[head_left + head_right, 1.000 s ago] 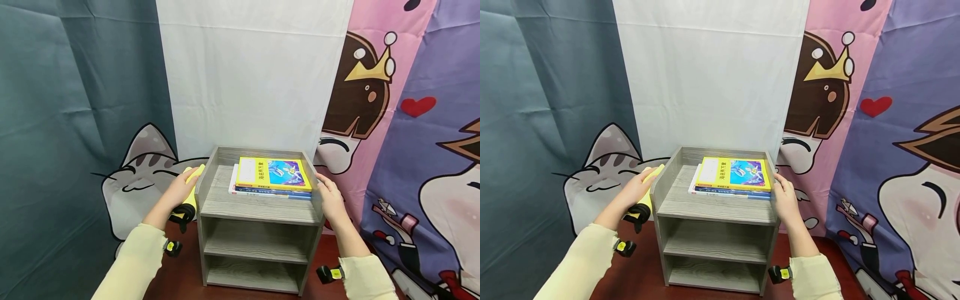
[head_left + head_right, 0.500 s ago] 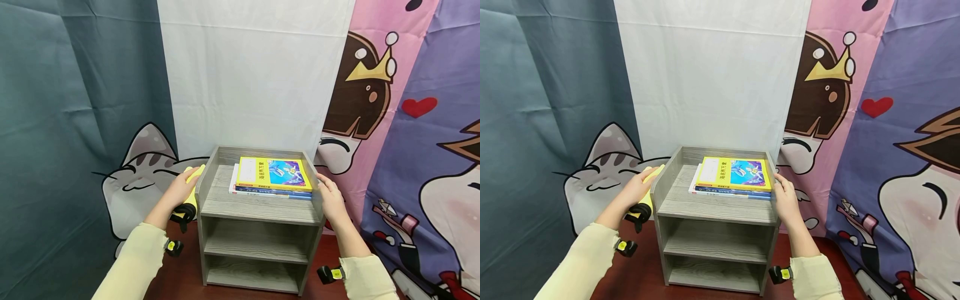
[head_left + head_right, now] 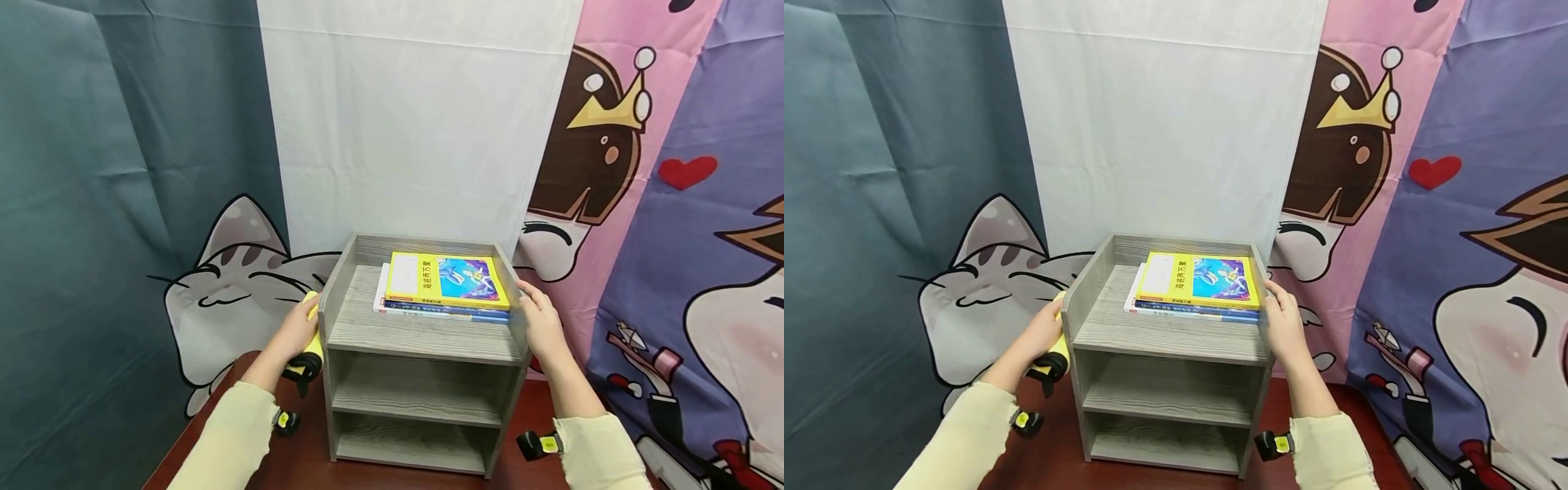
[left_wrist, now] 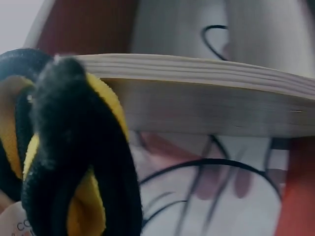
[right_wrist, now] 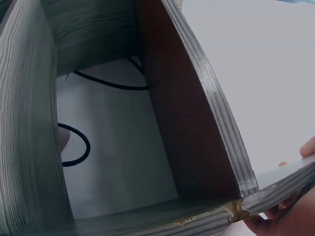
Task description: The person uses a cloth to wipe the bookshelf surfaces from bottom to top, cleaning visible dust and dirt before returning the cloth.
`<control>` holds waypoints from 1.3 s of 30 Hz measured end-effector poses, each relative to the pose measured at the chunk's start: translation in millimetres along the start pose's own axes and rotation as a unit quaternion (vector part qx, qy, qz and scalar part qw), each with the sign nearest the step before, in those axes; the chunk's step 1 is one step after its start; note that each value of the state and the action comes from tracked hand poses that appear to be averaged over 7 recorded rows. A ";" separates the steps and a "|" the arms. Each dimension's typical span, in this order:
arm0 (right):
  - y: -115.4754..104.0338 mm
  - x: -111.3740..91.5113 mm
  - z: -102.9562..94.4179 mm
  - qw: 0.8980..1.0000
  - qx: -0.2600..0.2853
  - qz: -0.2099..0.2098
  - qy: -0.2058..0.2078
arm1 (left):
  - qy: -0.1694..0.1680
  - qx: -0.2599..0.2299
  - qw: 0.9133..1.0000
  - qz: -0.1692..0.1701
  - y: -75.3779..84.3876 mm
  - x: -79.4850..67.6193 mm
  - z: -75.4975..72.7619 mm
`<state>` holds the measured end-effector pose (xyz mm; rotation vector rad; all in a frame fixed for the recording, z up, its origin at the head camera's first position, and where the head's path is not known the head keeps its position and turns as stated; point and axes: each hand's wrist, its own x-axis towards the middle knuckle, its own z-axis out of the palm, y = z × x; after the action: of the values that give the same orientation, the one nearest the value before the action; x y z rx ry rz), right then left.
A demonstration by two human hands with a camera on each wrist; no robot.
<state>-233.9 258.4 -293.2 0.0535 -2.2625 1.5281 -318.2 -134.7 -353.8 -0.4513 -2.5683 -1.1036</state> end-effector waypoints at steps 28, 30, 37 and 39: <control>-1.1 -1.2 0.7 1.000 0.003 0.004 0.005 | -0.047 0.006 0.995 -0.088 -109.9 -86.4 131.1; -0.8 -1.3 0.6 1.000 0.003 0.003 0.005 | -0.055 -0.001 0.994 -0.097 -113.3 -91.9 135.5; -1.5 -1.1 0.2 1.000 -0.002 0.006 0.004 | -0.077 -0.012 0.991 -0.106 -127.0 -105.8 150.1; -1.4 -0.3 0.2 1.000 -0.004 0.003 0.005 | -0.085 -0.029 0.989 -0.116 -129.2 -107.9 152.6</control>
<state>-233.4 257.6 -292.2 0.0357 -2.2621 1.5195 -296.3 -124.0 -579.7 -0.2759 -2.7999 -1.2708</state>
